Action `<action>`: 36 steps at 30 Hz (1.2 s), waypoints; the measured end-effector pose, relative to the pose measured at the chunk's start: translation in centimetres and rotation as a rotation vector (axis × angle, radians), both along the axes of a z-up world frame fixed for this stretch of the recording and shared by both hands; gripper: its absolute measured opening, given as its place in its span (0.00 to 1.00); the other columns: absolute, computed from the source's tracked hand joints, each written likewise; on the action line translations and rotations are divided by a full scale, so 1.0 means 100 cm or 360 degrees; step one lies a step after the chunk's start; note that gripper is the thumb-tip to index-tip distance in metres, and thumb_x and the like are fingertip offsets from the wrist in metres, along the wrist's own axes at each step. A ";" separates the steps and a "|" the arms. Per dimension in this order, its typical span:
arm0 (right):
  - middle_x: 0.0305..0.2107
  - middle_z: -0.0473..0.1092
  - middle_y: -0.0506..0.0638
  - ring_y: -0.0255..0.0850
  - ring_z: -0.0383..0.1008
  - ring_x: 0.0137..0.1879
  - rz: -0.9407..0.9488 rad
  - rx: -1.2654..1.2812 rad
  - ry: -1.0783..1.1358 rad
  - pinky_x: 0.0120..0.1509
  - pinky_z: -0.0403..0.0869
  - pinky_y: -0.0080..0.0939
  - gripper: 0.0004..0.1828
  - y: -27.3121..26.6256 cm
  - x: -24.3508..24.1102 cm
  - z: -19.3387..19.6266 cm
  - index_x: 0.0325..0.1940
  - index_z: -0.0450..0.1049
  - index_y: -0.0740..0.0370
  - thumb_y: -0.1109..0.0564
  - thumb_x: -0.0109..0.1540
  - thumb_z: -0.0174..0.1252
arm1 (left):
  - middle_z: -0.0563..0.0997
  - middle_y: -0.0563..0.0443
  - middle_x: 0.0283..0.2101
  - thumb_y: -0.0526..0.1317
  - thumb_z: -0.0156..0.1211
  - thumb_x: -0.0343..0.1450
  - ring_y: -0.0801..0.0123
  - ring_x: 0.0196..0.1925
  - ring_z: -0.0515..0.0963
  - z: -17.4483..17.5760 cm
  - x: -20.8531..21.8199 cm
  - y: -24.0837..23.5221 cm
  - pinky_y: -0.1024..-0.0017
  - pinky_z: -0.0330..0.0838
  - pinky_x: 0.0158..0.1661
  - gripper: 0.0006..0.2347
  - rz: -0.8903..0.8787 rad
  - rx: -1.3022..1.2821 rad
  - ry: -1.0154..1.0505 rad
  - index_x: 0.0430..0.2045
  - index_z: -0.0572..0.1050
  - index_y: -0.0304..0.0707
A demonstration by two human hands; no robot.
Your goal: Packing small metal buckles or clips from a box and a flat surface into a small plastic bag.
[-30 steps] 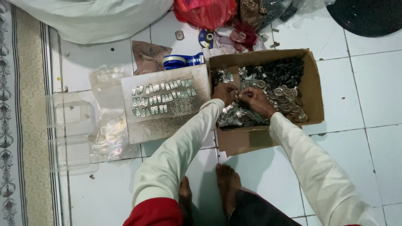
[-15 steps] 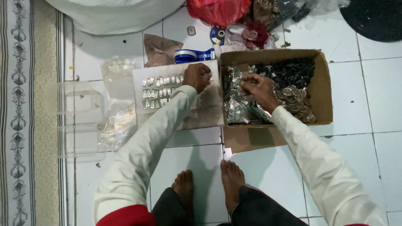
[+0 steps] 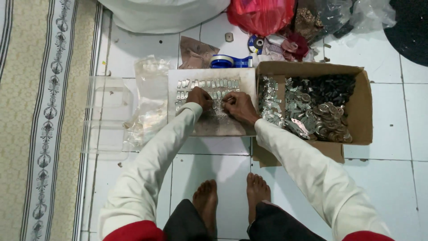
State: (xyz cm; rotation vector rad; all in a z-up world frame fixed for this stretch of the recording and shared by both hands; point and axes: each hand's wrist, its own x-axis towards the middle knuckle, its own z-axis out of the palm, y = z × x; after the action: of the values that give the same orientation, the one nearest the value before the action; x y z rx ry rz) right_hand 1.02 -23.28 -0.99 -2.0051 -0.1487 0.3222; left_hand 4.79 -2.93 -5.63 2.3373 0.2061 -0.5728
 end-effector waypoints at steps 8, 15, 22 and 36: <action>0.29 0.80 0.58 0.54 0.83 0.42 0.0031 -0.0116 -0.0127 0.44 0.80 0.50 0.11 0.023 0.007 -0.019 0.42 0.84 0.58 0.58 0.55 0.68 | 0.87 0.39 0.39 0.38 0.75 0.64 0.41 0.48 0.86 -0.007 0.002 -0.010 0.50 0.81 0.50 0.04 0.0079 0.0180 0.0110 0.28 0.87 0.49; 0.32 0.80 0.58 0.57 0.82 0.42 0.0088 -0.0156 -0.0252 0.42 0.81 0.53 0.10 0.025 0.011 -0.034 0.42 0.84 0.55 0.59 0.57 0.64 | 0.87 0.38 0.39 0.35 0.67 0.67 0.40 0.48 0.86 -0.003 0.000 -0.011 0.50 0.82 0.50 0.05 -0.0064 0.0200 -0.0054 0.31 0.88 0.49; 0.33 0.80 0.60 0.59 0.82 0.42 0.0136 -0.0144 -0.0323 0.41 0.81 0.54 0.11 0.020 0.003 -0.015 0.44 0.83 0.57 0.61 0.57 0.64 | 0.86 0.35 0.41 0.37 0.69 0.67 0.37 0.50 0.85 -0.003 -0.008 -0.003 0.46 0.82 0.51 0.08 -0.0126 0.0179 -0.0171 0.37 0.87 0.49; 0.33 0.75 0.68 0.64 0.80 0.42 0.0405 -0.0154 -0.0589 0.37 0.80 0.55 0.18 0.011 0.004 -0.016 0.51 0.80 0.66 0.63 0.56 0.67 | 0.83 0.38 0.41 0.35 0.71 0.64 0.37 0.47 0.86 0.010 -0.019 -0.002 0.42 0.83 0.46 0.10 -0.0557 0.0327 -0.0342 0.38 0.85 0.41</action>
State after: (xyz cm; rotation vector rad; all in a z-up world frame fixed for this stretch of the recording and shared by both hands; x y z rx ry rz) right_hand 1.41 -22.17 -2.56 -2.1287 -0.6350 0.1155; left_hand 2.90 -3.14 -4.63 2.6347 -0.2611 -0.4777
